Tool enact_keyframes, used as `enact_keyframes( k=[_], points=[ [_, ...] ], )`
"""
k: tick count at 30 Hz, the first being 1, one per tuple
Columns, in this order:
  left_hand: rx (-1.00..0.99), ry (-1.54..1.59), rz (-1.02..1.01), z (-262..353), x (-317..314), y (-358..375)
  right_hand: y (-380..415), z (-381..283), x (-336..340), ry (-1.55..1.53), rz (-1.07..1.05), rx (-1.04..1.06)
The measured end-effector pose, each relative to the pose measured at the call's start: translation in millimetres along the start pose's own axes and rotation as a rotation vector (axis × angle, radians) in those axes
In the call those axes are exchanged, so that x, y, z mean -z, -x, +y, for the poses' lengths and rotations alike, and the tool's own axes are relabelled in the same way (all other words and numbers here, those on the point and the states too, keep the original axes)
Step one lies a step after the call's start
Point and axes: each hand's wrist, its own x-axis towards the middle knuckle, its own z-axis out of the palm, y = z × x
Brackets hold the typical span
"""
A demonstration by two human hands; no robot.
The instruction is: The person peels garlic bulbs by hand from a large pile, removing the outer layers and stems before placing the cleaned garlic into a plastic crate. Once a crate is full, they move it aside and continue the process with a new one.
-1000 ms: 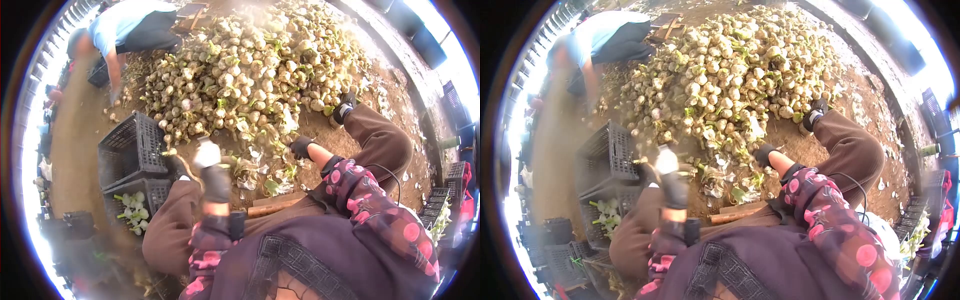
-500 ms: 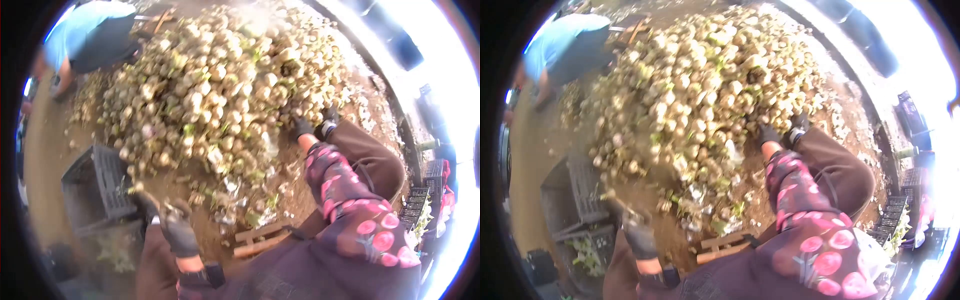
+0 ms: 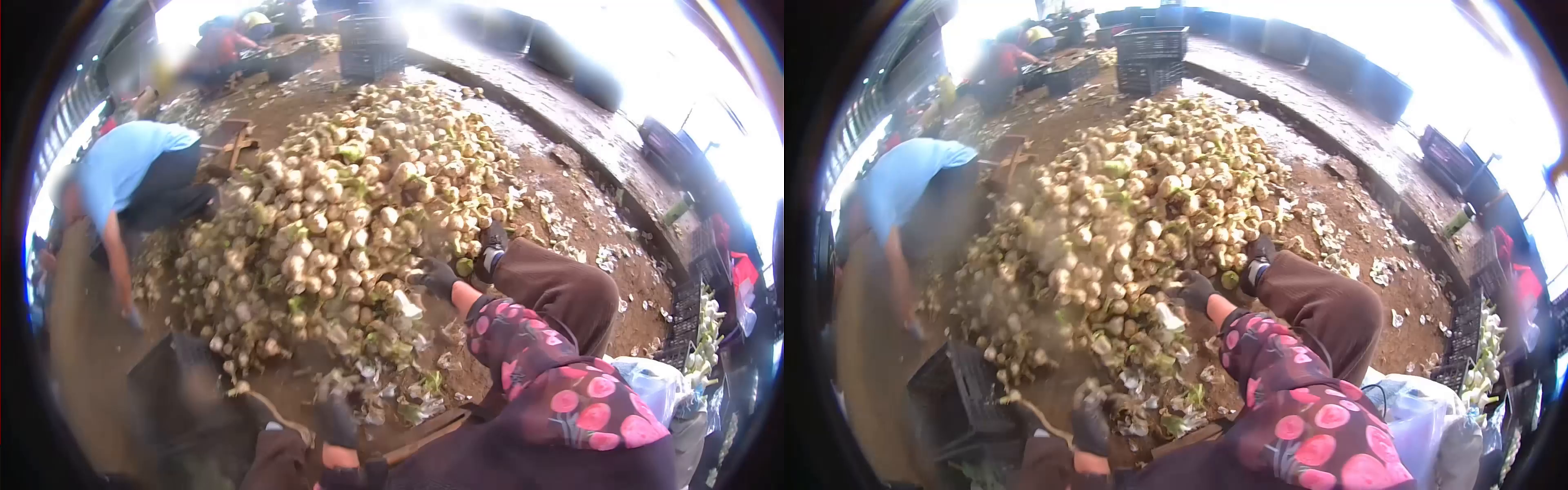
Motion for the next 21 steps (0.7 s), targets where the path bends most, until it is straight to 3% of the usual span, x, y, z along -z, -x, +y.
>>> enact_keyframes(
  k=[1,3,6,7,8,9,11,12,15,16,17,19,21],
  points=[
    [-0.001,-0.065,0.010,2.7,-15.2,2.9,12.5,-26.1,-3.5,-0.134,-0.147,0.106],
    [0.031,-0.199,-0.106,1.3,-16.1,1.6,70.3,-93.3,16.2,-0.417,-0.591,0.053],
    [-0.024,-0.119,-0.276,10.4,-30.4,13.1,134.6,-120.5,4.8,-0.373,-0.821,0.390],
    [0.094,0.042,-0.340,18.5,-34.1,20.3,154.6,-126.3,2.1,-0.368,-0.871,0.473],
    [0.006,0.091,-0.300,14.8,-35.6,22.8,165.1,-123.6,-5.3,-0.370,-0.818,0.725],
    [-0.007,0.148,-0.270,16.7,-35.6,26.6,175.1,-121.1,-7.0,-0.407,-0.796,0.698],
    [-0.039,0.262,-0.215,20.7,-35.9,33.7,206.2,-133.0,-4.6,-0.643,-0.705,0.515],
    [-0.102,0.150,-0.270,25.2,-29.1,36.1,216.0,-136.0,-5.8,-0.809,-0.733,0.348],
    [-0.172,0.047,-0.314,23.8,-27.6,41.8,213.8,-128.2,-16.2,-0.893,-0.810,0.277],
    [-0.130,0.129,-0.288,19.7,-27.2,39.8,223.2,-131.9,-18.2,-0.978,-0.864,0.148],
    [-0.087,0.210,-0.258,15.2,-26.2,37.5,225.5,-130.2,-19.8,-0.974,-0.868,0.148],
    [-0.109,0.247,-0.242,7.3,-24.4,30.2,223.9,-125.4,-26.3,-0.708,-0.748,0.324],
    [-0.130,0.293,-0.218,2.4,-24.6,25.8,222.5,-124.9,-29.5,-0.216,-0.339,0.744]
  ],
)
